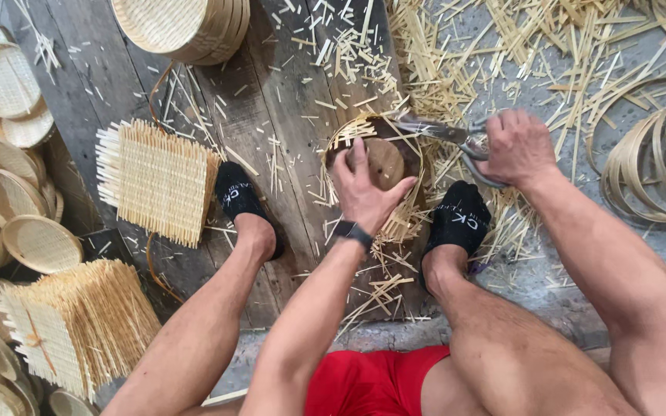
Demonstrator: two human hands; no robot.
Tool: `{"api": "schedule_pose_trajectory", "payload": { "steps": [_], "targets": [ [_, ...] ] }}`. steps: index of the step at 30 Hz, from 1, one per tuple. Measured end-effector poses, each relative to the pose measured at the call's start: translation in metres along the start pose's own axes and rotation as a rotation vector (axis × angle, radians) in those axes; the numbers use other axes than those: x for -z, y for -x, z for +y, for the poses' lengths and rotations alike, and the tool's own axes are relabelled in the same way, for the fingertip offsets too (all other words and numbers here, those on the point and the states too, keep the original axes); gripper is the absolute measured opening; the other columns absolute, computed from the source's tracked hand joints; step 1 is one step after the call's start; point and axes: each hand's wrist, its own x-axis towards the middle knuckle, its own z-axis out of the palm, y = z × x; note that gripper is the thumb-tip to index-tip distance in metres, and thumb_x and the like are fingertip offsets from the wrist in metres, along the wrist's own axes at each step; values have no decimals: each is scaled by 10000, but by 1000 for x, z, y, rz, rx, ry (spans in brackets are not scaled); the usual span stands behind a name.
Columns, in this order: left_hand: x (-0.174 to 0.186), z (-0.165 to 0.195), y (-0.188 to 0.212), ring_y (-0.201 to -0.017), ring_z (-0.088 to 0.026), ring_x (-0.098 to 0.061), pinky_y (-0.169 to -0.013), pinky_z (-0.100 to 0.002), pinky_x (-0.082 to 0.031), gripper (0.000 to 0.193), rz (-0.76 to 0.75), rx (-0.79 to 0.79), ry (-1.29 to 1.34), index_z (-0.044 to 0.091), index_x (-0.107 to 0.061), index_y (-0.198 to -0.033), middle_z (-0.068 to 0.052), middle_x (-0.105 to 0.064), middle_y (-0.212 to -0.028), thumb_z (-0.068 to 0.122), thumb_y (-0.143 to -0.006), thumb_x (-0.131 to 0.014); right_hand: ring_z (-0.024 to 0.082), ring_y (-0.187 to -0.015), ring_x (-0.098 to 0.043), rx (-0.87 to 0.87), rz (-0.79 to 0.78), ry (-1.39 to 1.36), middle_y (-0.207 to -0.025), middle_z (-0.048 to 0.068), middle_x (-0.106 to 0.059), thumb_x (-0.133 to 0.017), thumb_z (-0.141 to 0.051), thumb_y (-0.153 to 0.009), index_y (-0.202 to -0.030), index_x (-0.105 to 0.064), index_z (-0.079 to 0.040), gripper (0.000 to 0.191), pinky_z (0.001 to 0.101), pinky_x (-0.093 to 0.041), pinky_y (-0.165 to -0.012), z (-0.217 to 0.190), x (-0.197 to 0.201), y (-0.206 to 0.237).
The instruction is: The person sits on the workshop floor and assembles bamboo steamer baskets. They take a square woven bamboo mat, press it into a round wooden rim, tuck and trim the protruding mat ends with scissors, then place the finished basket onto a stack of completed baskets.
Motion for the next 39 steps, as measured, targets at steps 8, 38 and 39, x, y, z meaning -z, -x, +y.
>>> {"api": "schedule_pose_trajectory", "payload": {
  "steps": [8,38,39],
  "targets": [
    [5,-2,-7,-1333,-463,-415,-1131,-573,-360,1166,-90,-7,-84,134,-319,-1555,-263,-370,-1478,449,-601,-909,230,-765,-603,-48,-3,33,-827,137,-605,-636,-311,-980,-895,-646,-32,292,383,-505,-669,-12,-15,-7],
    [32,-38,-37,-1436,-383,-356,-1248,-568,-163,1134,-563,-426,-33,256,-385,-1544,-147,-396,-1505,345,-541,-907,162,-716,-532,72,37,213,-809,81,-579,-545,-530,-975,-930,-646,-61,482,304,-474,-621,-9,2,-28],
    [33,-38,-40,-1433,-391,-346,-1245,-571,-160,1157,-602,-451,-46,258,-384,-1546,-151,-391,-1509,339,-519,-909,166,-709,-532,91,125,235,-806,78,-580,-546,-608,-941,-938,-651,-55,563,293,-476,-611,-15,1,-31]
  ]
}}
